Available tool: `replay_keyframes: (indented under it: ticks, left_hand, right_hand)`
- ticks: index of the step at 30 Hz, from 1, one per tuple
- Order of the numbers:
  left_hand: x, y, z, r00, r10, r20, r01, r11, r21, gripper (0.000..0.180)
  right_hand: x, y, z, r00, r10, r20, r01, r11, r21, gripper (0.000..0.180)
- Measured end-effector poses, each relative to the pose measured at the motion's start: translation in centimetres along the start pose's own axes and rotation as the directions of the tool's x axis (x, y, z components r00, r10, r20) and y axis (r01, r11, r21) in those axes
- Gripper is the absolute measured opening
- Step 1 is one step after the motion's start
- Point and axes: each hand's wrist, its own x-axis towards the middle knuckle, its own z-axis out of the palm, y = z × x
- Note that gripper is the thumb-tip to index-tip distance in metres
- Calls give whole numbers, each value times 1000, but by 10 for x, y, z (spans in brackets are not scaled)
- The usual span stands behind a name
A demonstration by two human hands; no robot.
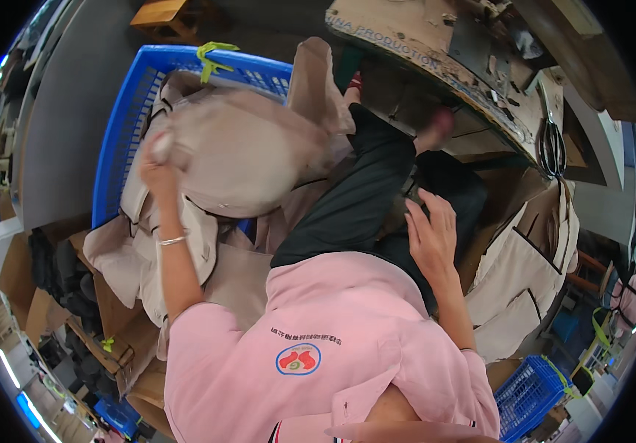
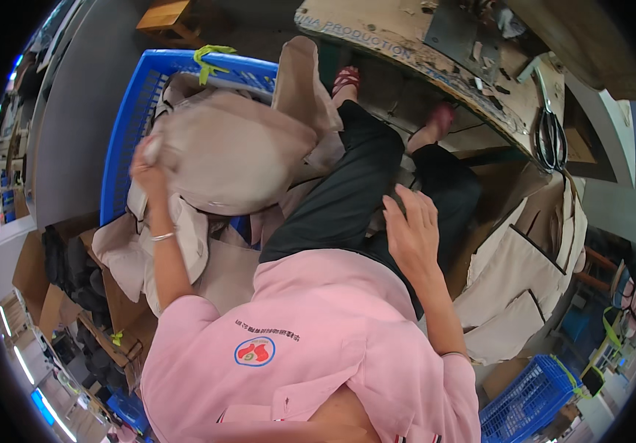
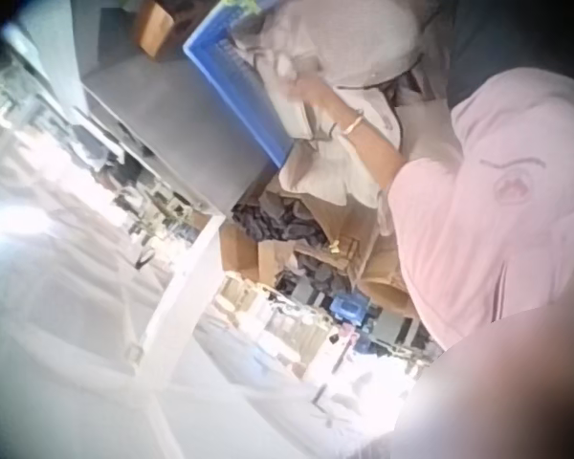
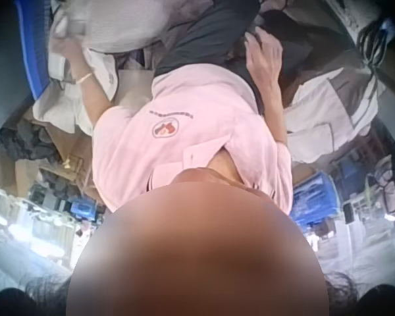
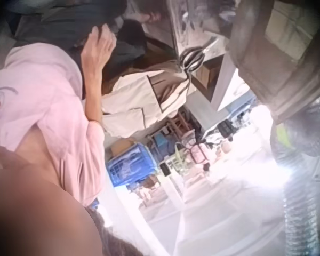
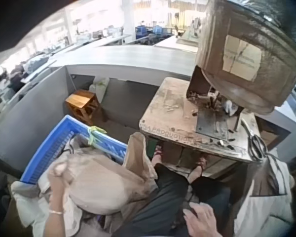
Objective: Inspecting and sorting fabric components for assembly in a manufacturing setting.
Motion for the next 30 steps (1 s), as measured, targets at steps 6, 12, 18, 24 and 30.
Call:
replay_keyframes:
  ticks: [6, 12, 18, 24, 30]
  left_hand:
    - [92, -33, -145, 945, 158, -288, -67, 951, 301, 26]
    - [99, -104, -195, 879, 60, -473, 99, 948, 304, 21]
    - [102, -145, -265, 859, -3, -512, 161, 951, 265, 20]
    - [162, -150, -416, 780, 137, -610, 258, 818, 514, 25]
    - [155, -143, -493, 583, 145, -799, 496, 715, 492, 26]
  right_hand:
    - [48, -14, 50, 955, -257, 150, 225, 953, 203, 28]
    - [74, -22, 111, 900, -285, 329, 113, 883, 455, 30]
    - [91, 0, 179, 877, -175, 448, -17, 920, 392, 36]
    - [133, 15, 242, 679, -17, 734, -183, 964, 192, 52]
    - [131, -28, 287, 648, 38, 761, -226, 963, 144, 69]
